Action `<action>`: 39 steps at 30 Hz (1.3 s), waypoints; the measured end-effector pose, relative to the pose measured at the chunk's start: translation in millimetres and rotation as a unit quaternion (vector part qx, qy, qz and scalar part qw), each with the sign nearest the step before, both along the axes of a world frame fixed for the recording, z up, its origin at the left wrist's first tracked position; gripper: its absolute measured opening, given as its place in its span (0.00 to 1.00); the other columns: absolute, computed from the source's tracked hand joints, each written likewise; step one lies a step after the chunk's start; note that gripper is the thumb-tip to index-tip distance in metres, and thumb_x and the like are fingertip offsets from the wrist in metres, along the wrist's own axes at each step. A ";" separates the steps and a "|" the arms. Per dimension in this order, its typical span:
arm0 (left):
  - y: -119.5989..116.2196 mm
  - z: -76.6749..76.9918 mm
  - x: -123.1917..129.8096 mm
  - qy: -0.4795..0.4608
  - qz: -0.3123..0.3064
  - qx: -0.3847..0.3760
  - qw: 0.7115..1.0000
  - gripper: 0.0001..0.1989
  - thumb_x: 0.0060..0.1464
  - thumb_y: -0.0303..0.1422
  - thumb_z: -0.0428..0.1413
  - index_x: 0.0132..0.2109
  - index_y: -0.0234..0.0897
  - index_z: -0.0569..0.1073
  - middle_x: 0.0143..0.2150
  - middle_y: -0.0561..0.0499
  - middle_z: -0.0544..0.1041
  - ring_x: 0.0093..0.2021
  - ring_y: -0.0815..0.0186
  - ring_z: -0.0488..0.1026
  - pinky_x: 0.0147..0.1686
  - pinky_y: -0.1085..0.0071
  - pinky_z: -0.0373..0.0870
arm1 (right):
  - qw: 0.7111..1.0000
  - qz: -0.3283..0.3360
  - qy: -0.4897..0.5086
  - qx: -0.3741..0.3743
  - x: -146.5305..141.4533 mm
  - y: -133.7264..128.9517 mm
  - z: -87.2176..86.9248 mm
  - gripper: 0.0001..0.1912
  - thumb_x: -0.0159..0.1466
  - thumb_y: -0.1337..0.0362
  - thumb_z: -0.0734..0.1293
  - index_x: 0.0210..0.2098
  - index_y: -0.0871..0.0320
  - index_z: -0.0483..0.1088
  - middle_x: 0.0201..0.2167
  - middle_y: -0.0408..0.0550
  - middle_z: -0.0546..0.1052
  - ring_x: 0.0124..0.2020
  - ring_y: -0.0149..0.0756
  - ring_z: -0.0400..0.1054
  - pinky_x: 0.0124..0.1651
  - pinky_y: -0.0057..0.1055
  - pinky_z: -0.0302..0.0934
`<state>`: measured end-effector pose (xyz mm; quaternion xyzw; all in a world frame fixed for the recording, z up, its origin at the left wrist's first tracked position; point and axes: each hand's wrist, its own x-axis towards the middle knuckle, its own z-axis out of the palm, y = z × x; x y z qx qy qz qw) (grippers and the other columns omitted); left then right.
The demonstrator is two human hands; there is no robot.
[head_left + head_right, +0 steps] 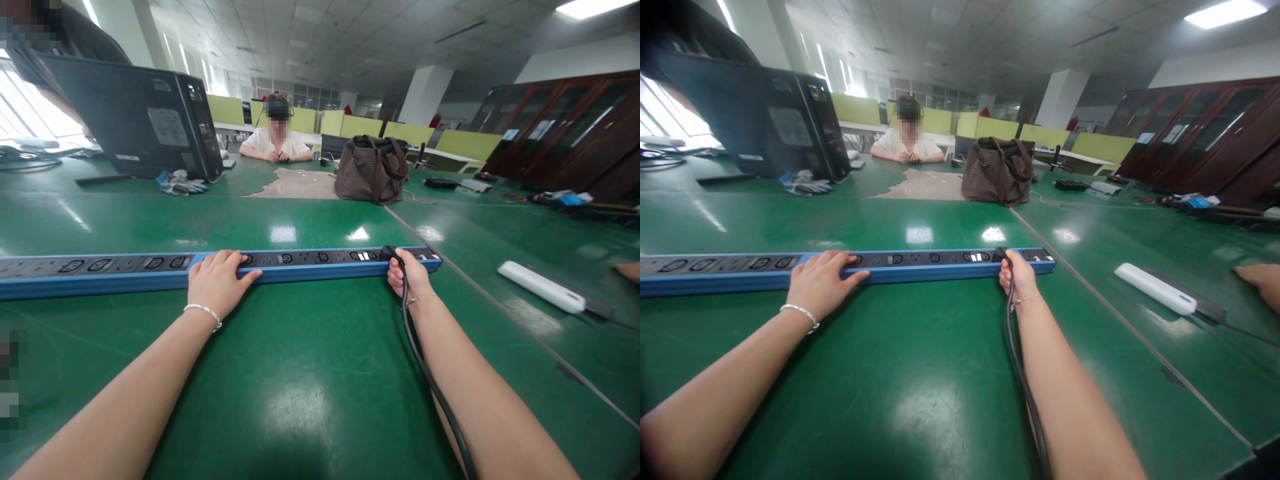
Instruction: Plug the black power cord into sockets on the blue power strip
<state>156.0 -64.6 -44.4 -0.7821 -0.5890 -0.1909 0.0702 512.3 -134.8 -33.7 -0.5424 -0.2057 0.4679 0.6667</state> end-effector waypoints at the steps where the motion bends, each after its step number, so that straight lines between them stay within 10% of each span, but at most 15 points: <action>1: 0.1 0.1 0.0 0.001 -0.001 -0.001 1.000 0.24 0.55 0.51 0.46 0.50 0.42 0.70 0.53 0.46 0.71 0.52 0.52 0.67 0.50 0.56 0.58 | 1.000 0.005 0.005 0.004 0.1 -0.1 -0.3 0.20 0.64 0.59 0.56 0.16 0.57 0.56 0.04 0.35 0.52 0.05 0.21 0.42 0.08 0.19 0.36; 9: 1.6 0.1 0.5 -0.006 0.004 -0.002 1.000 0.24 0.54 0.51 0.47 0.49 0.42 0.70 0.53 0.46 0.71 0.52 0.53 0.66 0.50 0.57 0.57 | 0.999 -0.030 -0.022 -0.014 -5.2 0.0 1.9 0.20 0.64 0.61 0.56 0.16 0.56 0.56 0.04 0.36 0.52 0.06 0.21 0.43 0.08 0.19 0.36; 17: -0.5 0.7 0.5 -0.003 -0.001 -0.001 1.000 0.23 0.54 0.51 0.47 0.49 0.42 0.70 0.52 0.46 0.71 0.51 0.52 0.66 0.49 0.56 0.58 | 0.983 0.066 0.027 0.172 -16.2 -13.2 58.0 0.24 0.66 0.55 0.52 0.15 0.56 0.54 0.05 0.36 0.51 0.07 0.22 0.42 0.11 0.20 0.40; 23: -0.6 0.2 0.3 -0.009 -0.002 0.001 1.000 0.23 0.54 0.50 0.47 0.49 0.41 0.71 0.52 0.46 0.72 0.51 0.52 0.66 0.50 0.56 0.58 | 0.992 0.123 0.032 0.008 -67.0 11.3 35.7 0.24 0.67 0.60 0.50 0.16 0.57 0.56 0.04 0.36 0.51 0.06 0.22 0.41 0.09 0.20 0.35; 39: 0.2 0.5 0.4 -0.019 -0.006 0.000 1.000 0.23 0.53 0.51 0.48 0.49 0.42 0.71 0.52 0.46 0.72 0.52 0.52 0.66 0.50 0.55 0.57 | 0.991 0.104 -0.053 -0.059 -93.5 24.4 19.4 0.20 0.66 0.60 0.53 0.19 0.56 0.57 0.04 0.35 0.52 0.06 0.22 0.42 0.09 0.20 0.35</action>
